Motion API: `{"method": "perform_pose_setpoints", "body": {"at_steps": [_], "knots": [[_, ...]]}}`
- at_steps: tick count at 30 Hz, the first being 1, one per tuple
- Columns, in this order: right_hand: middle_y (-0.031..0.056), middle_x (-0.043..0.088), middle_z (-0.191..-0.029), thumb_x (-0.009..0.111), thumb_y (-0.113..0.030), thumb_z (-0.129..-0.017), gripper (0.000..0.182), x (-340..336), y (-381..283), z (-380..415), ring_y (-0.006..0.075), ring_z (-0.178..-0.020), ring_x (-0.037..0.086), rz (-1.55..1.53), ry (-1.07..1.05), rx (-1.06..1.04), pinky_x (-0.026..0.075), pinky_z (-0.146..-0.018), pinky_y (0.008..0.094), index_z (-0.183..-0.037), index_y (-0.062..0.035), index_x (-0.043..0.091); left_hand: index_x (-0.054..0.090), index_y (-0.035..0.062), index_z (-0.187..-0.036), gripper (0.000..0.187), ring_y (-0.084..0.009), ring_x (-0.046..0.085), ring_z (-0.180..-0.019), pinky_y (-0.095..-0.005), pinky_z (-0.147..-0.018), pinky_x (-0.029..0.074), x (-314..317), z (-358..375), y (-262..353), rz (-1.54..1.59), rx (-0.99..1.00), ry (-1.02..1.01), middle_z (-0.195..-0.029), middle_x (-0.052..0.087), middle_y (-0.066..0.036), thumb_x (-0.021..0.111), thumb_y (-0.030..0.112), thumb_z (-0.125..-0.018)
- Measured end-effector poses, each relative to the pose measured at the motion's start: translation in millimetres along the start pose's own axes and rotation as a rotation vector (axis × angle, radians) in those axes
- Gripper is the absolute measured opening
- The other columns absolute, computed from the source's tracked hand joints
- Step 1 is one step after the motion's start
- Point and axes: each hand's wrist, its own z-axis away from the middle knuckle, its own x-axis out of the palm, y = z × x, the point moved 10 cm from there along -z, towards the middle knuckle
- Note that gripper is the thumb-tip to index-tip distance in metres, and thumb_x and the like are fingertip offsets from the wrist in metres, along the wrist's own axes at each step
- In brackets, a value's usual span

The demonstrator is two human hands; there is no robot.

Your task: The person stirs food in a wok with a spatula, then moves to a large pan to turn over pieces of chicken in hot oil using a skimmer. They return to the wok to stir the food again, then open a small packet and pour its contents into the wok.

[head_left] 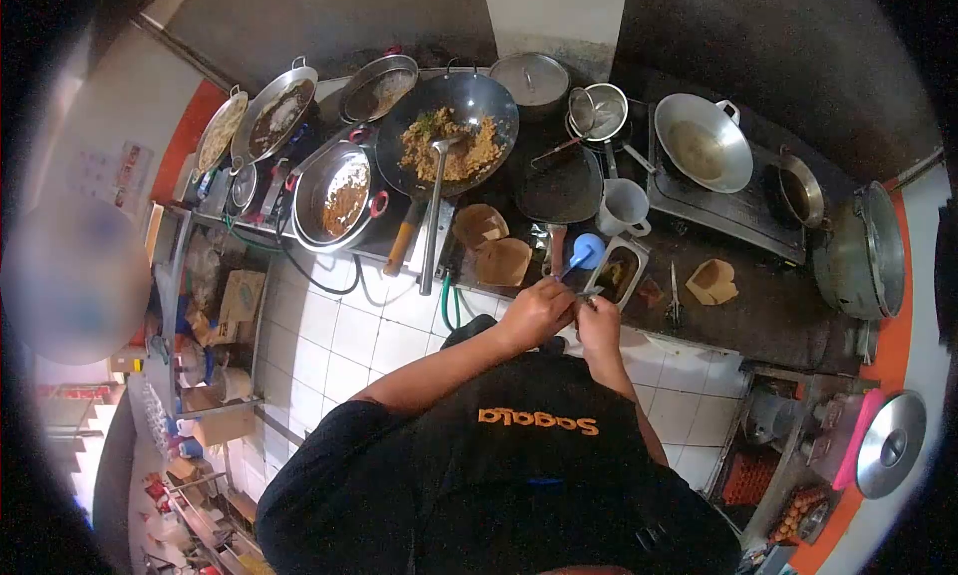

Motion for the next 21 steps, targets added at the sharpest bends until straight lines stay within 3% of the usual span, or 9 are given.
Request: {"method": "perform_pose_setpoints", "body": {"at_steps": [4,6,9,10,13,17,19,20,21], "knots": [[0.0053,0.046,-0.05,0.055,-0.011,-0.076,0.017,4.7,-4.7,13.5,0.0165,-0.047,0.046,0.038,0.008,-0.074,0.035,-0.046,0.0314,-0.068,0.0042,0.053,0.056,0.0015,-0.076,0.018,-0.0283,0.055,-0.07,-0.037,-0.062,0.046,-5.2,3.1,-5.9,-0.054,-0.025,0.035,-0.074,0.056,-0.011,0.067,0.006,-0.063],[0.0034,0.047,-0.053,0.057,-0.016,-0.081,0.02,9.1,13.8,23.3,0.0145,-0.046,0.047,-0.16,-0.053,0.27,0.034,-0.042,0.0287,-0.073,0.0016,0.053,0.055,0.0024,-0.075,0.017,-0.0287,0.055,-0.066,-0.0379,-0.061,0.046,-7.0,6.3,-16.4,-0.06,-0.102,0.043,-0.069,0.055,-0.011,0.067,0.008,-0.064],[0.003,0.049,-0.067,0.049,-0.015,-0.087,0.011,11.4,8.2,12.2,0.0132,-0.05,0.049,-0.153,-0.083,0.161,0.041,-0.038,0.0266,-0.086,-0.004,0.051,0.054,0.0028,-0.073,0.016,-0.0295,0.056,-0.065,-0.0394,-0.061,0.046,4.1,7.6,-19.3,-0.03,-0.145,-0.064,-0.066,0.054,-0.011,0.066,0.01,-0.064],[0.0046,0.05,-0.073,0.049,-0.014,-0.087,0.01,8.0,3.8,7.7,0.0145,-0.054,0.052,-0.169,-0.034,0.084,0.046,-0.041,0.0284,-0.092,-0.0047,0.047,0.053,0.0028,-0.071,0.016,-0.0304,0.056,-0.064,-0.0405,-0.059,0.046,4.5,5.1,-12.8,-0.016,-0.052,-0.017,-0.065,0.054,-0.012,0.065,0.011,-0.065],[0.0079,0.051,-0.077,0.058,-0.005,-0.08,0.013,-9.2,-15.7,4.0,0.0147,-0.059,0.049,-0.04,0.148,-0.104,0.04,-0.048,0.0283,-0.086,-0.0005,0.047,0.053,0.0026,-0.073,0.016,-0.0315,0.056,-0.065,-0.0404,-0.056,0.046,-3.4,2.3,-18.5,-0.086,-0.164,0.027,-0.066,0.055,-0.014,0.064,0.01,-0.064],[0.0065,0.048,-0.075,0.058,0.0,-0.077,0.013,3.2,-55.8,7.9,0.0147,-0.062,0.046,0.136,0.117,-0.258,0.039,-0.053,0.0292,-0.083,-0.0009,0.046,0.052,0.0025,-0.073,0.019,-0.0316,0.056,-0.063,-0.0409,-0.055,0.046,-20.5,2.6,-35.9,-0.155,-0.27,0.159,-0.065,0.054,-0.014,0.065,0.011,-0.062],[0.0042,0.046,-0.073,0.056,0.0,-0.077,0.012,6.0,-54.4,3.0,0.0147,-0.065,0.044,0.101,0.082,-0.262,0.039,-0.058,0.0295,-0.081,-0.0022,0.045,0.05,0.0006,-0.081,0.028,-0.0335,0.057,-0.074,-0.0406,-0.065,0.047,-23.9,-0.2,-38.9,-0.146,-0.354,0.054,-0.076,0.057,-0.016,0.066,0.016,-0.064],[0.0042,0.046,-0.073,0.056,0.0,-0.077,0.012,6.0,-55.9,0.5,0.0147,-0.065,0.044,0.106,0.077,-0.266,0.039,-0.058,0.0295,-0.081,-0.0022,0.045,0.05,0.0006,-0.081,0.028,-0.0335,0.057,-0.074,-0.0406,-0.065,0.047,-31.6,-2.7,-36.2,-0.147,-0.358,0.061,-0.076,0.057,-0.016,0.066,0.016,-0.064],[0.0034,0.047,-0.072,0.055,0.001,-0.078,0.01,7.4,-54.2,-4.3,0.0139,-0.064,0.045,-0.011,0.047,-0.209,0.039,-0.056,0.0294,-0.081,-0.0032,0.046,0.05,0.0016,-0.095,0.036,-0.0337,0.057,-0.082,-0.0401,-0.072,0.047,-45.4,-13.2,-15.0,-0.037,-0.19,0.105,-0.086,0.057,-0.016,0.066,0.016,-0.066]]}}
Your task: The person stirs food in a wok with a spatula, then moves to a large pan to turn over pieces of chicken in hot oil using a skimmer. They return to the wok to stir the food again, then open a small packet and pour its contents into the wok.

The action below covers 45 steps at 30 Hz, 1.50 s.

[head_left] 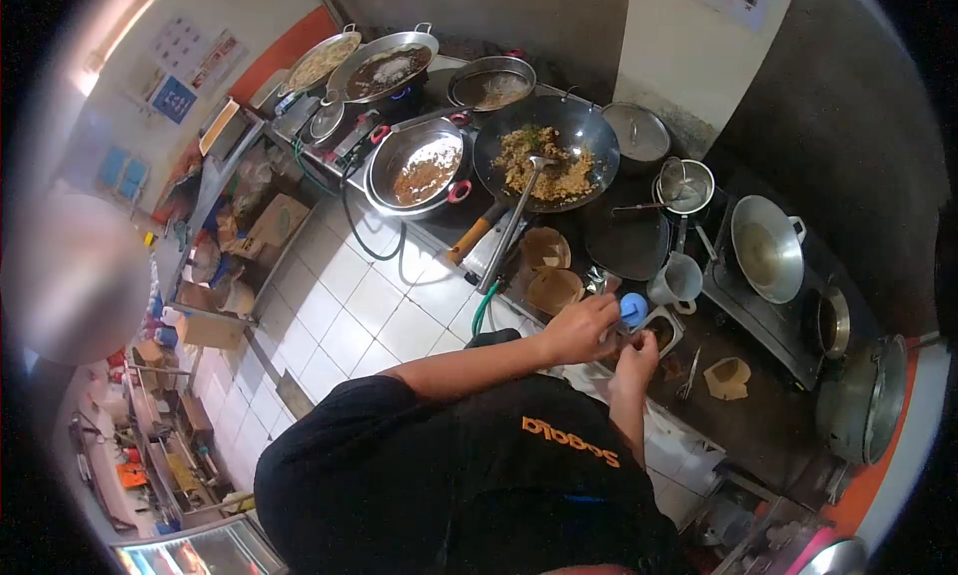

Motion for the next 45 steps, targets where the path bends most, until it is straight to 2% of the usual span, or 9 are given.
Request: {"method": "perform_pose_setpoints", "body": {"at_steps": [5,12,18,21,28,32,36,39,45], "knots": [[0.0024,0.052,-0.07,0.049,0.005,-0.082,0.011,22.9,10.1,6.4,0.0105,-0.053,0.047,-0.386,-0.211,0.373,0.038,-0.044,0.0239,-0.083,-0.0062,0.051,0.039,0.0066,-0.13,0.062,-0.0327,0.054,-0.098,-0.0401,-0.084,0.043,24.0,11.5,13.0,0.145,0.267,-0.289,-0.105,0.056,-0.015,0.064,0.015,-0.073],[0.0038,0.056,-0.077,0.051,0.006,-0.077,0.017,39.5,18.0,8.9,0.0115,-0.054,0.048,-0.393,-0.411,0.318,0.038,-0.044,0.0248,-0.089,-0.0058,0.053,0.049,0.0063,-0.121,0.058,-0.0312,0.054,-0.088,-0.0405,-0.077,0.044,-0.7,6.7,9.1,0.337,0.217,-0.33,-0.099,0.059,-0.013,0.069,0.012,-0.067],[0.0026,0.058,-0.088,0.054,-0.019,-0.081,0.015,52.3,22.3,12.4,0.0155,-0.077,0.054,-0.889,-0.408,0.489,0.044,-0.065,0.0315,-0.092,-0.0087,0.056,0.057,0.0069,-0.11,0.053,-0.0314,0.056,-0.089,-0.0389,-0.078,0.045,-34.5,-4.8,-11.7,0.256,0.125,-0.194,-0.1,0.06,-0.012,0.075,0.012,-0.061],[0.0069,0.059,-0.104,0.05,-0.028,-0.085,0.031,97.5,0.2,29.9,0.0226,-0.092,0.055,-1.088,-0.649,0.62,0.044,-0.079,0.0375,-0.109,-0.0104,0.055,0.056,0.0047,-0.108,0.057,-0.0271,0.056,-0.087,-0.0352,-0.074,0.044,-44.5,-15.6,-34.9,0.446,-0.07,-0.158,-0.096,0.059,-0.01,0.079,0.018,-0.058],[0.0082,0.056,-0.111,0.046,-0.023,-0.089,0.027,161.4,-24.5,-45.8,0.0227,-0.097,0.055,-1.16,-0.55,0.554,0.045,-0.084,0.0392,-0.112,-0.0088,0.052,0.051,0.0049,-0.117,0.072,-0.0232,0.055,-0.095,-0.0341,-0.079,0.044,-93.3,-49.3,-91.6,0.388,-0.08,-0.002,-0.105,0.056,-0.011,0.082,0.02,-0.054],[0.0088,0.059,-0.102,0.051,-0.009,-0.087,0.018,165.9,-83.4,-113.8,0.0229,-0.094,0.056,-0.664,-0.324,0.187,0.047,-0.078,0.0346,-0.104,-0.004,0.051,0.036,0.0085,-0.13,0.084,-0.022,0.054,-0.096,-0.0307,-0.078,0.046,-175.8,-41.7,-114.3,0.126,-0.15,0.296,-0.113,0.054,-0.01,0.08,0.015,-0.058],[0.0072,0.062,-0.089,0.055,-0.011,-0.085,0.011,199.2,-128.1,-215.1,0.0155,-0.073,0.059,-0.092,-0.133,-0.501,0.049,-0.059,0.0283,-0.093,-0.0054,0.058,0.042,0.0053,-0.124,0.063,-0.0156,0.056,-0.086,-0.0285,-0.074,0.046,-260.4,40.2,-157.0,0.104,-0.325,0.651,-0.101,0.058,-0.01,0.074,0.006,-0.069],[0.0087,0.063,-0.081,0.058,-0.013,-0.082,0.013,242.1,-169.6,-220.3,0.0185,-0.073,0.061,0.442,-0.082,-0.674,0.048,-0.062,0.0321,-0.092,-0.0052,0.06,0.045,0.0024,-0.12,0.049,-0.0139,0.056,-0.084,-0.0266,-0.074,0.044,-306.3,105.4,-181.3,-0.028,-0.467,0.763,-0.095,0.059,-0.008,0.065,0.003,-0.076],[0.012,0.064,-0.084,0.059,-0.015,-0.079,0.013,309.1,-173.1,-229.3,0.0309,-0.081,0.06,0.71,-0.268,-0.808,0.046,-0.07,0.0377,-0.09,-0.01,0.064,0.048,0.0011,-0.116,0.039,-0.0096,0.05,-0.07,-0.0227,-0.063,0.038,-346.8,205.5,-219.3,-0.144,-0.672,0.925,-0.088,0.059,-0.005,0.06,0.005,-0.079]]}}
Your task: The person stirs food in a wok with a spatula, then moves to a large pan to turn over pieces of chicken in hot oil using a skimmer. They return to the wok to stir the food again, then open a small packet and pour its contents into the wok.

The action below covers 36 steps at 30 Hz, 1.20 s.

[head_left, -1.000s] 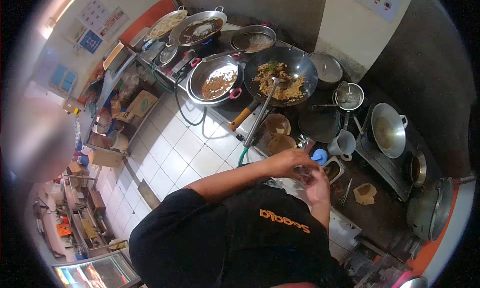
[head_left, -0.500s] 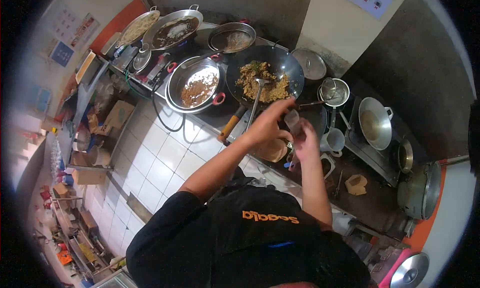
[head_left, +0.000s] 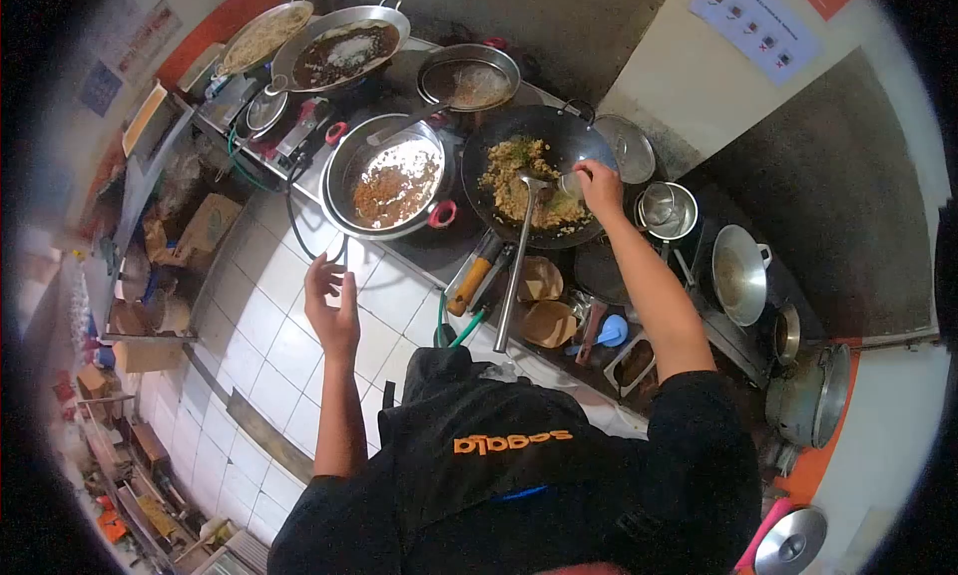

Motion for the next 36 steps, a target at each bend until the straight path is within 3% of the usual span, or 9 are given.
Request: {"method": "perform_pose_setpoints", "body": {"at_steps": [6,13,16,19,20,24,31,33,36], "knots": [[0.0128,0.064,-0.086,0.06,-0.014,-0.078,0.013,17.1,-11.6,-13.8,0.031,-0.081,0.061,0.138,-0.098,-0.057,0.047,-0.071,0.0387,-0.089,-0.0092,0.064,0.057,0.0025,-0.105,0.028,-0.0099,0.053,-0.07,-0.0223,-0.06,0.039,55.7,-23.6,-0.1,0.087,-0.009,-0.058,-0.081,0.06,-0.004,0.062,0.005,-0.077],[0.0137,0.064,-0.086,0.06,-0.012,-0.077,0.015,9.3,-26.2,-27.0,0.0303,-0.081,0.062,0.094,-0.172,-0.042,0.048,-0.071,0.0362,-0.091,-0.007,0.064,0.05,0.0047,-0.118,0.048,-0.0347,0.058,-0.09,-0.0404,-0.075,0.047,312.8,-53.7,87.4,0.118,0.384,-0.519,-0.102,0.061,-0.017,0.058,-0.001,-0.071],[0.0137,0.064,-0.085,0.059,-0.016,-0.08,0.016,0.5,-30.9,-31.1,0.0324,-0.079,0.059,0.048,-0.117,-0.144,0.047,-0.068,0.0418,-0.094,-0.0091,0.063,0.034,0.0059,-0.13,0.066,-0.037,0.056,-0.093,-0.0436,-0.078,0.045,402.4,-44.7,61.6,0.068,0.164,-0.685,-0.107,0.058,-0.02,0.058,-0.003,-0.069],[0.0139,0.064,-0.084,0.06,-0.013,-0.077,0.017,-12.3,-30.7,-31.3,0.0329,-0.078,0.06,0.049,-0.081,-0.089,0.047,-0.068,0.0407,-0.093,-0.0081,0.063,0.04,0.0043,-0.126,0.059,-0.0349,0.059,-0.085,-0.0421,-0.072,0.046,421.1,-41.3,70.5,0.042,0.215,-0.69,-0.096,0.061,-0.02,0.058,-0.002,-0.07],[0.0139,0.064,-0.084,0.06,-0.013,-0.077,0.017,-18.5,-29.6,-31.0,0.0329,-0.078,0.06,0.058,-0.06,-0.074,0.047,-0.068,0.0407,-0.093,-0.0081,0.063,0.053,0.0047,-0.111,0.039,-0.0366,0.06,-0.079,-0.044,-0.068,0.046,423.6,-46.6,67.2,0.208,0.113,-0.633,-0.084,0.062,-0.019,0.058,0.004,-0.072],[0.0153,0.064,-0.085,0.06,-0.006,-0.077,0.016,-34.8,-33.3,-23.1,0.0285,-0.081,0.064,-0.077,-0.022,-0.058,0.049,-0.071,0.0341,-0.092,-0.0031,0.062,0.061,0.003,-0.094,0.024,-0.0314,0.062,-0.073,-0.0383,-0.065,0.048,424.1,-43.5,80.8,0.328,0.203,-0.643,-0.075,0.062,-0.017,0.058,0.003,-0.071],[0.0145,0.065,-0.088,0.062,-0.008,-0.077,0.021,-31.1,-8.2,-18.2,0.0219,-0.079,0.064,-0.149,-0.006,0.037,0.049,-0.07,0.0305,-0.097,-0.0026,0.061,0.057,0.0012,-0.097,0.025,-0.028,0.062,-0.07,-0.0342,-0.064,0.048,438.7,-38.2,69.9,0.417,0.146,-0.647,-0.075,0.062,-0.015,0.058,0.0,-0.071],[0.0136,0.064,-0.096,0.063,-0.007,-0.078,0.026,-32.8,13.2,-17.1,0.0182,-0.082,0.062,-0.475,0.104,0.075,0.049,-0.07,0.0293,-0.103,-0.0012,0.059,0.056,0.0005,-0.095,0.022,-0.022,0.061,-0.069,-0.0314,-0.063,0.047,430.2,-45.2,67.5,0.487,0.106,-0.561,-0.076,0.062,-0.013,0.059,0.002,-0.073],[0.011,0.063,-0.099,0.063,-0.004,-0.077,0.03,-18.3,51.9,-4.5,0.0146,-0.081,0.061,-0.429,0.003,0.224,0.049,-0.067,0.0271,-0.105,0.001,0.056,0.055,0.0011,-0.095,0.02,-0.0134,0.056,-0.067,-0.0281,-0.063,0.046,444.1,-44.8,47.6,0.541,-0.06,-0.603,-0.076,0.059,-0.006,0.06,0.001,-0.075]]}}
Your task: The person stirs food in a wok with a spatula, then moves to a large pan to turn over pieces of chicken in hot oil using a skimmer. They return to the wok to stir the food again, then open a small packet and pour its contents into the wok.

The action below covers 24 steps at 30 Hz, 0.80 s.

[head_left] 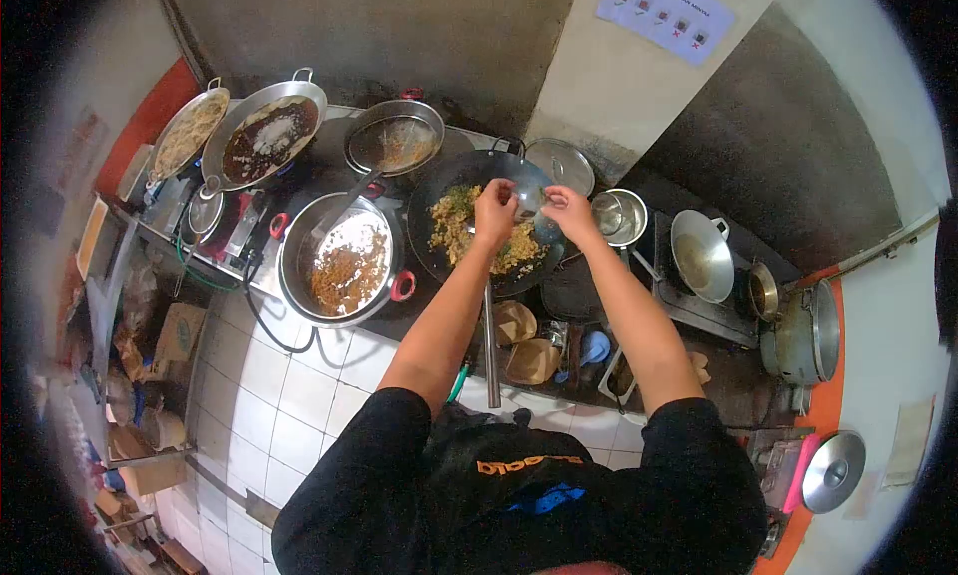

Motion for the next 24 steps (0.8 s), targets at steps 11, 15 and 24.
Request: {"method": "perform_pose_setpoints", "body": {"at_steps": [11,15,24], "knots": [[0.0045,0.063,-0.074,0.061,-0.008,-0.076,0.016,-6.5,25.7,-1.3,0.0111,-0.064,0.058,-0.124,0.193,0.146,0.046,-0.059,0.0239,-0.091,-0.0002,0.063,0.055,0.0009,-0.087,0.014,-0.0119,0.055,-0.065,-0.0269,-0.061,0.045,1.3,5.3,-3.6,-0.024,0.037,0.036,-0.072,0.059,-0.005,0.061,0.002,-0.075],[0.005,0.064,-0.078,0.062,-0.008,-0.076,0.018,-5.7,-14.7,12.3,0.0121,-0.066,0.059,-0.185,0.256,0.055,0.047,-0.063,0.0247,-0.092,0.0005,0.064,0.055,0.0012,-0.086,0.012,-0.011,0.055,-0.065,-0.0263,-0.061,0.045,4.7,2.4,-27.6,0.078,-0.037,0.03,-0.071,0.058,-0.005,0.06,0.002,-0.075],[0.0115,0.063,-0.096,0.062,-0.005,-0.074,0.015,-13.1,-28.6,15.0,0.0144,-0.075,0.061,0.289,0.39,-0.216,0.048,-0.067,0.0262,-0.088,-0.0004,0.067,0.057,0.0013,-0.087,0.013,-0.015,0.059,-0.069,-0.0274,-0.065,0.046,-4.8,4.3,-13.2,-0.067,0.0,0.046,-0.074,0.061,-0.007,0.06,0.002,-0.074]]}}
